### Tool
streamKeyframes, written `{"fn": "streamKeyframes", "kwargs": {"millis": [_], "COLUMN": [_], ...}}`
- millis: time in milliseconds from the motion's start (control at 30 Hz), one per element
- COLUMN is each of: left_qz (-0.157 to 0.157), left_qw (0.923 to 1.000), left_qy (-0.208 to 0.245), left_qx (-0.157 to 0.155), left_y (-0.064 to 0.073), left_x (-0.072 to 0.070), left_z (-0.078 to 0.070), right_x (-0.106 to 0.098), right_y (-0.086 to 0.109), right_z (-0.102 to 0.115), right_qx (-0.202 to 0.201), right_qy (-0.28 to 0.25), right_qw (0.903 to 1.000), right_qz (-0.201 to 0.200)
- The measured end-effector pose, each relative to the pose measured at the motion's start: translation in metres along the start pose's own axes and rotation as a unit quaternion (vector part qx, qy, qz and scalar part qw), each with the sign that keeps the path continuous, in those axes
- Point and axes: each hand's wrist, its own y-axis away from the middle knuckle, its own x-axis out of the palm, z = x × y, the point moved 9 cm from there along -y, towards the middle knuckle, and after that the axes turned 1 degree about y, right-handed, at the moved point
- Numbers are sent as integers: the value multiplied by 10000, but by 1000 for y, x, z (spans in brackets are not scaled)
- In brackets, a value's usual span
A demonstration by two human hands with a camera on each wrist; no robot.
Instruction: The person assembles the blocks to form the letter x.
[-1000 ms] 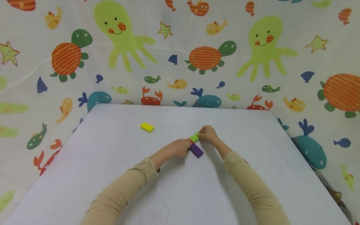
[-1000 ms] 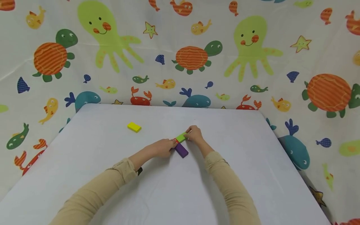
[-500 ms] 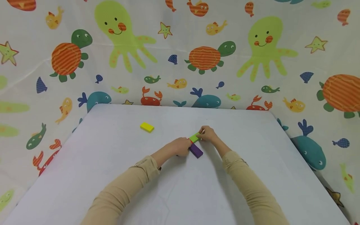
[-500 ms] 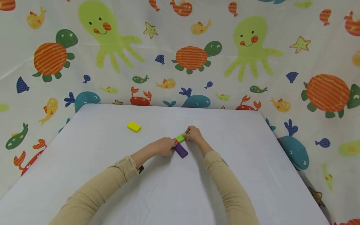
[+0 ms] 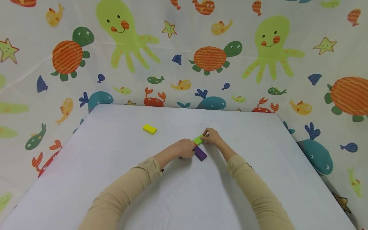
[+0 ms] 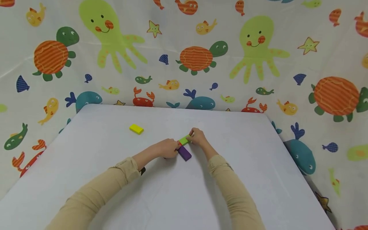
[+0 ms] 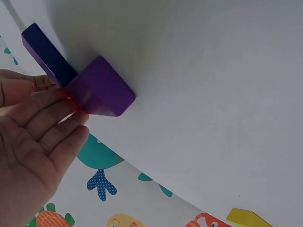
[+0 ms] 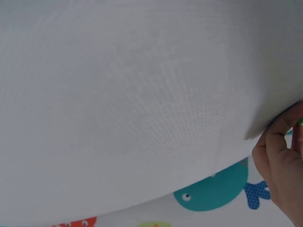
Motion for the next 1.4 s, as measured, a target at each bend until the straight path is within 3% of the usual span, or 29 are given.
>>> {"fn": "streamKeyframes", "kwargs": {"millis": [200, 300, 333, 433, 533, 567, 700, 900, 1067, 1200, 1300, 1400], "left_qz": [6, 65, 116, 198, 182, 153, 142, 200, 281, 342, 331, 286], "left_qw": [9999, 9999, 9998, 9997, 9996, 9995, 9979, 9926, 9905, 9917, 9956, 9981], "left_qy": [-114, -144, -132, -154, -217, -278, -632, -1162, -1291, -1173, -801, -378], "left_qx": [106, 63, 39, -22, -55, -43, 101, 297, 375, 404, 361, 401], "left_y": [-7, -9, -9, -11, -13, -14, -18, -24, -29, -37, -42, -46], "left_x": [-4, -5, -5, -6, -9, -9, -8, -9, -15, -19, -23, -27], "left_z": [-3, -1, 0, 3, 5, 5, 3, -3, -8, -9, -2, 5], "right_x": [-3, 2, 7, 13, 12, 9, 3, -1, -4, -5, -3, 7], "right_y": [0, -15, -27, -36, -27, -15, 2, 5, 7, 9, 3, -36], "right_z": [-4, -17, -27, -34, -27, -18, -6, -5, -9, -11, -19, -52], "right_qx": [153, 218, 35, 15, 63, 293, 229, 376, 422, 462, 447, 265], "right_qy": [-93, -261, -440, -656, -785, -709, -689, -583, -948, -1458, -1770, -2035], "right_qw": [9998, 9994, 9990, 9976, 9966, 9967, 9971, 9975, 9942, 9873, 9824, 9782], "right_qz": [-35, 77, 97, 236, 258, 259, 223, 151, 283, 423, 395, 310]}}
